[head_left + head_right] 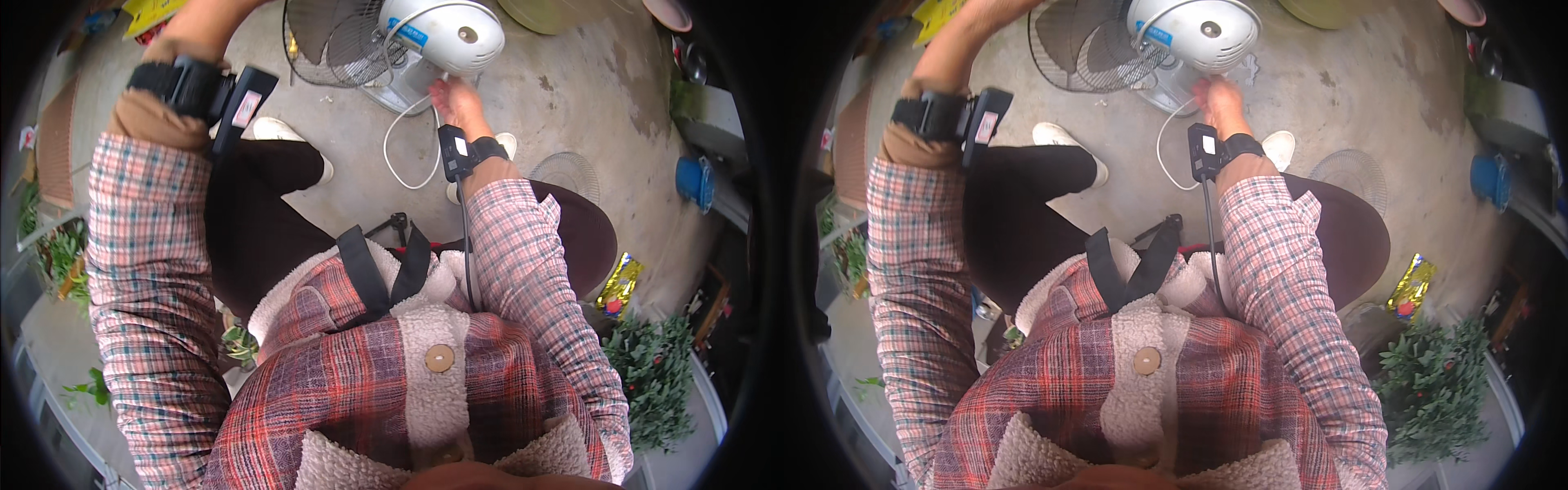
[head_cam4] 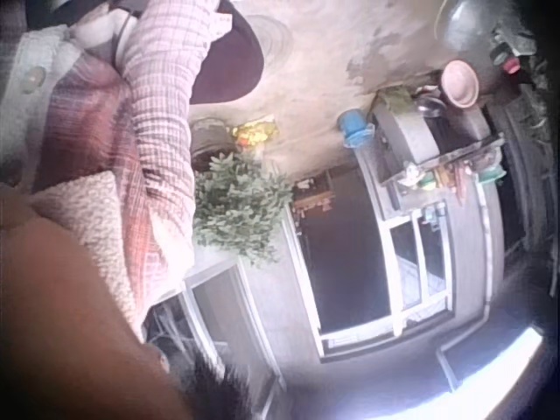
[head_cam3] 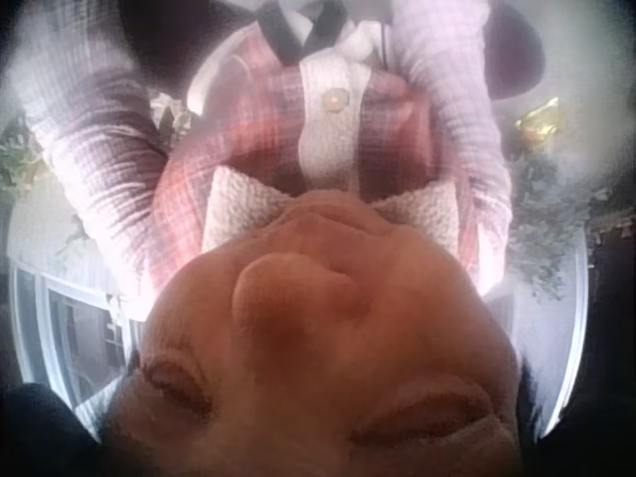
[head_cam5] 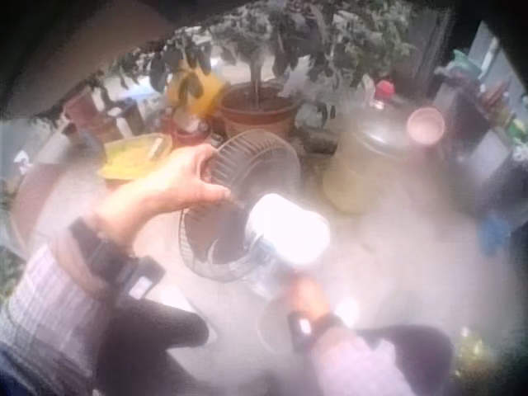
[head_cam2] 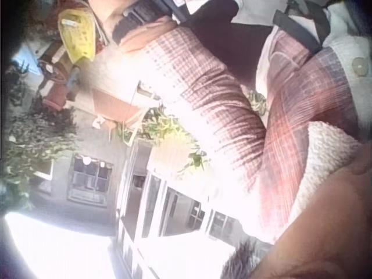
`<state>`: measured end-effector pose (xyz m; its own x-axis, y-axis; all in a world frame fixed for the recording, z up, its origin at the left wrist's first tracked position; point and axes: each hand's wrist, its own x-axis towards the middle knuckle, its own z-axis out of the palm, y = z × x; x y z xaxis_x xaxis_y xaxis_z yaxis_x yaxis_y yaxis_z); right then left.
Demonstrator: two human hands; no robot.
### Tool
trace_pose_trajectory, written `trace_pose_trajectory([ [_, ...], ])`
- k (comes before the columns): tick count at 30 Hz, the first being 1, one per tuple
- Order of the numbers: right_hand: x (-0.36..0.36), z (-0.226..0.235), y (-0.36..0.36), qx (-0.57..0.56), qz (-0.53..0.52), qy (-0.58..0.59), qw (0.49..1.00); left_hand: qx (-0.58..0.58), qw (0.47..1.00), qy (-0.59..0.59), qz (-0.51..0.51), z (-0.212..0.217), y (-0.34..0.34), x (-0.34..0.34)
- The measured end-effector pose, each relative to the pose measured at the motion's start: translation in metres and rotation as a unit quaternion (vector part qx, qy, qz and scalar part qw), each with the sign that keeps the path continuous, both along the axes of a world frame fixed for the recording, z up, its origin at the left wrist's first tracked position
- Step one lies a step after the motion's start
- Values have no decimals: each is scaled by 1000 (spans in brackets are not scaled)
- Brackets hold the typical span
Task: The person assembles a small electric fan by attaching the front grille, inserting the fan blade, and securing the motor housing to the base. They use a screwdriver to tighten screws on the base and neck, then test the fan by turning it on.
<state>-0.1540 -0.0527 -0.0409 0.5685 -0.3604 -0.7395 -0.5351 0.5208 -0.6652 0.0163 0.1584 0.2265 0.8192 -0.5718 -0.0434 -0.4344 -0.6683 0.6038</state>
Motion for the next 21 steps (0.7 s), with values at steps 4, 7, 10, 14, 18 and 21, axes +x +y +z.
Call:
trace_pose_trajectory([
  [4,4,3,-7,-200,12,-108,974,12,997,-71,-16,-6,8,2],
  [7,10,8,-13,-208,81,-128,966,19,996,-82,0,-11,17,-7],
  [10,12,11,-15,-202,126,-156,959,-12,989,-144,18,-23,28,-23],
  [14,9,14,-16,-248,164,-163,941,-89,987,-134,-11,-31,35,-34],
  [18,5,21,-18,-295,206,-121,925,-129,981,-139,-42,-31,29,-30],
  [21,4,22,-18,-320,209,-107,918,-106,975,-193,-43,-33,20,-22],
])
